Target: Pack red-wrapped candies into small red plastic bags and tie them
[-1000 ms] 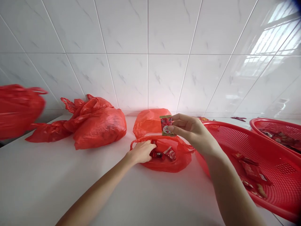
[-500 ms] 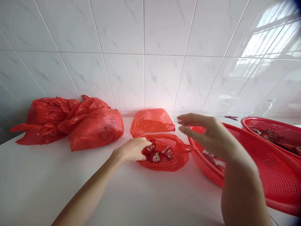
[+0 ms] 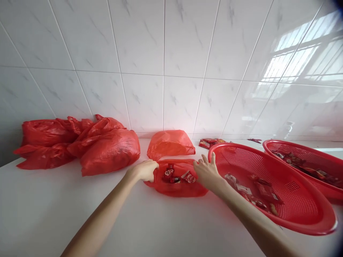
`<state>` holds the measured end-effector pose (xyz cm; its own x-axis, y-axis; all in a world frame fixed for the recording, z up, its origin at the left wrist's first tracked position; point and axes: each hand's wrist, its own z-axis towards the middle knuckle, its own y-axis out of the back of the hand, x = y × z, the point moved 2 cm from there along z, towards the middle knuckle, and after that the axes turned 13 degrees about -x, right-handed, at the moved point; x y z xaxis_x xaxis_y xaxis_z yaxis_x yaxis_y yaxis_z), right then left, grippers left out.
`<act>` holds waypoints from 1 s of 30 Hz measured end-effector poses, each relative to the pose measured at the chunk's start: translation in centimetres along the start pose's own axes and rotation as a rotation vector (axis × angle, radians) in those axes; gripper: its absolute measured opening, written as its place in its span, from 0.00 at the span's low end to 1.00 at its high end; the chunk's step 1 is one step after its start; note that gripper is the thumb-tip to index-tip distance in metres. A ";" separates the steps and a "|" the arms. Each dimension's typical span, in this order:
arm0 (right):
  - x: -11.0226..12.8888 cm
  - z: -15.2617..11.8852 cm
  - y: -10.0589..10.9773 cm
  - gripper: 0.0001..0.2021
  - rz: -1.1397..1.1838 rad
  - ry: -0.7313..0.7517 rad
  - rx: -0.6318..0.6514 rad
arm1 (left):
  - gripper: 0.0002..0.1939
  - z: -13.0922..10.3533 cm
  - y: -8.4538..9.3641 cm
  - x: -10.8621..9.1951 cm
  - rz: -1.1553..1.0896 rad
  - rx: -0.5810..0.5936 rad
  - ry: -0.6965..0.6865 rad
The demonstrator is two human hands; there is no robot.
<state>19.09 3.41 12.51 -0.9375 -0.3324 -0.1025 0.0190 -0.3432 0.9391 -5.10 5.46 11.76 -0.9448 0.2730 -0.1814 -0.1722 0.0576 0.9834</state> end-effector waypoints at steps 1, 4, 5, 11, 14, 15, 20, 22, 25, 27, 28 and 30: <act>-0.3 0.1 -0.2 0.15 -0.014 -0.004 0.009 | 0.23 -0.2 0.5 0.1 -0.017 -0.026 0.000; -1.9 -0.1 1.5 0.16 0.014 -0.032 0.015 | 0.31 -1.8 2.9 0.4 -0.129 -0.212 -0.007; -2.5 -0.3 2.5 0.17 0.040 -0.044 0.010 | 0.32 -2.6 3.8 0.5 -0.162 -0.278 -0.027; -1.3 -2.5 8.2 0.19 0.233 0.004 -0.247 | 0.32 -5.9 5.8 -0.6 -0.233 -0.214 -0.125; 2.4 -2.1 6.6 0.17 0.312 0.173 -0.237 | 0.33 -5.9 5.4 -1.5 -0.240 -0.174 -0.120; 3.8 -1.6 5.2 0.17 0.339 0.232 -0.145 | 0.32 -5.8 5.2 -1.7 -0.231 -0.161 -0.116; 7.9 1.9 -2.2 0.05 0.291 0.233 0.119 | 0.28 -5.5 4.3 -2.2 -0.144 -0.112 -0.150; 8.3 2.9 -4.1 0.05 0.292 0.206 0.124 | 0.27 -5.4 4.1 -2.2 -0.128 -0.102 -0.160; 8.0 3.6 -5.3 0.03 0.313 0.165 0.111 | 0.26 -5.2 3.8 -2.0 -0.114 -0.079 -0.160; 7.3 3.5 -5.2 0.09 0.324 0.134 0.089 | 0.24 -5.1 3.8 -1.8 -0.100 -0.068 -0.159; 6.7 3.3 -4.9 0.12 0.352 0.120 0.069 | 0.24 -5.0 3.9 -1.6 -0.095 -0.072 -0.154; 5.6 2.7 -3.6 0.14 0.490 0.104 0.016 | 0.25 -5.0 4.1 -1.5 -0.092 -0.112 -0.146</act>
<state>12.82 5.18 9.45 -0.7799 -0.5375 0.3207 0.4425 -0.1112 0.8898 -5.77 0.52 16.09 -0.8744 0.4083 -0.2620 -0.2938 -0.0160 0.9557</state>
